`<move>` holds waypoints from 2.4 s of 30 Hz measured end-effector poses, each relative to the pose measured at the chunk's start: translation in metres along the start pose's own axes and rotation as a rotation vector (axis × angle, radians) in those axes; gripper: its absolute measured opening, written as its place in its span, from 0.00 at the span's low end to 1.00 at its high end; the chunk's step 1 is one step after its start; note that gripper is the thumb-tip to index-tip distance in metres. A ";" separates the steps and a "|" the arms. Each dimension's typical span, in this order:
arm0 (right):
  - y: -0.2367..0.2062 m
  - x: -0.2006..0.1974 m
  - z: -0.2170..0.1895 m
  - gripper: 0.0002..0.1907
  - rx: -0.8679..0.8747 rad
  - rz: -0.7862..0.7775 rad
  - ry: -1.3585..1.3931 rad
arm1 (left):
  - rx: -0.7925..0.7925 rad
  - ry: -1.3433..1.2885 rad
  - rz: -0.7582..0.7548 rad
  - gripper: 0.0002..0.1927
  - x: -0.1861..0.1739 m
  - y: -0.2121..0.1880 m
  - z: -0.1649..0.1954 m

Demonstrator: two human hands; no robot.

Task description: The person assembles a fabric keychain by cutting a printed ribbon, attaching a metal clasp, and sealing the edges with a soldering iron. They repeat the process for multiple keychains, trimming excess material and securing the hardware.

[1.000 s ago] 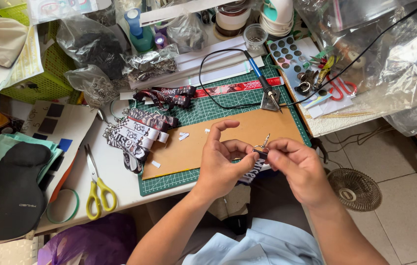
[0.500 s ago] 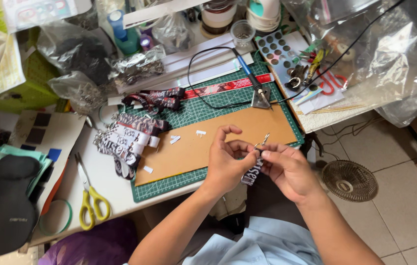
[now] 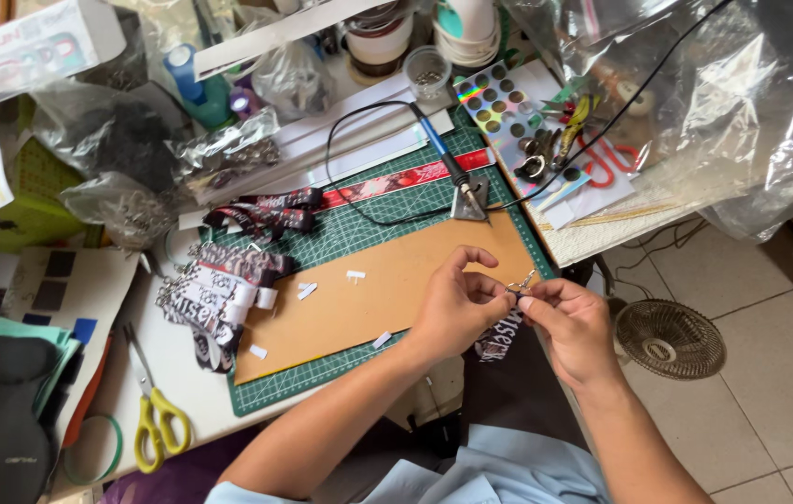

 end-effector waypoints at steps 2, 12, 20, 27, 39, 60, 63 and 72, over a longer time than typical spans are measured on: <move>-0.001 -0.005 -0.001 0.07 0.003 0.007 -0.008 | 0.104 0.239 -0.014 0.20 -0.013 0.008 0.014; 0.006 -0.012 -0.011 0.07 0.010 0.067 0.005 | -0.289 0.632 0.333 0.31 -0.119 0.150 0.049; 0.002 -0.023 -0.012 0.07 0.034 0.100 -0.053 | -0.119 0.097 0.181 0.13 -0.121 0.138 0.067; -0.003 -0.026 -0.001 0.08 0.071 0.157 -0.138 | 0.284 0.207 -0.065 0.11 -0.087 0.005 0.065; -0.005 -0.021 0.001 0.08 -0.015 0.197 -0.184 | 0.584 0.678 0.015 0.08 -0.049 -0.041 0.038; -0.022 -0.004 -0.010 0.06 -0.253 0.210 -0.468 | 0.644 0.771 -0.033 0.10 -0.024 -0.054 0.061; -0.027 0.001 -0.017 0.07 -0.275 0.204 -0.453 | 0.772 0.797 -0.068 0.13 -0.014 -0.061 0.077; -0.040 0.022 -0.040 0.07 -0.487 0.174 -0.722 | 0.851 0.826 -0.087 0.14 -0.001 -0.076 0.097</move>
Point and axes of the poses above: each hand's wrist, its own y-axis towards the middle knuckle, its own x-axis out of the palm, z = x × y, the point moved 4 cm from there along y, towards the middle knuckle, and after that the axes turned 1 degree about -x, right-handed, at the moved point
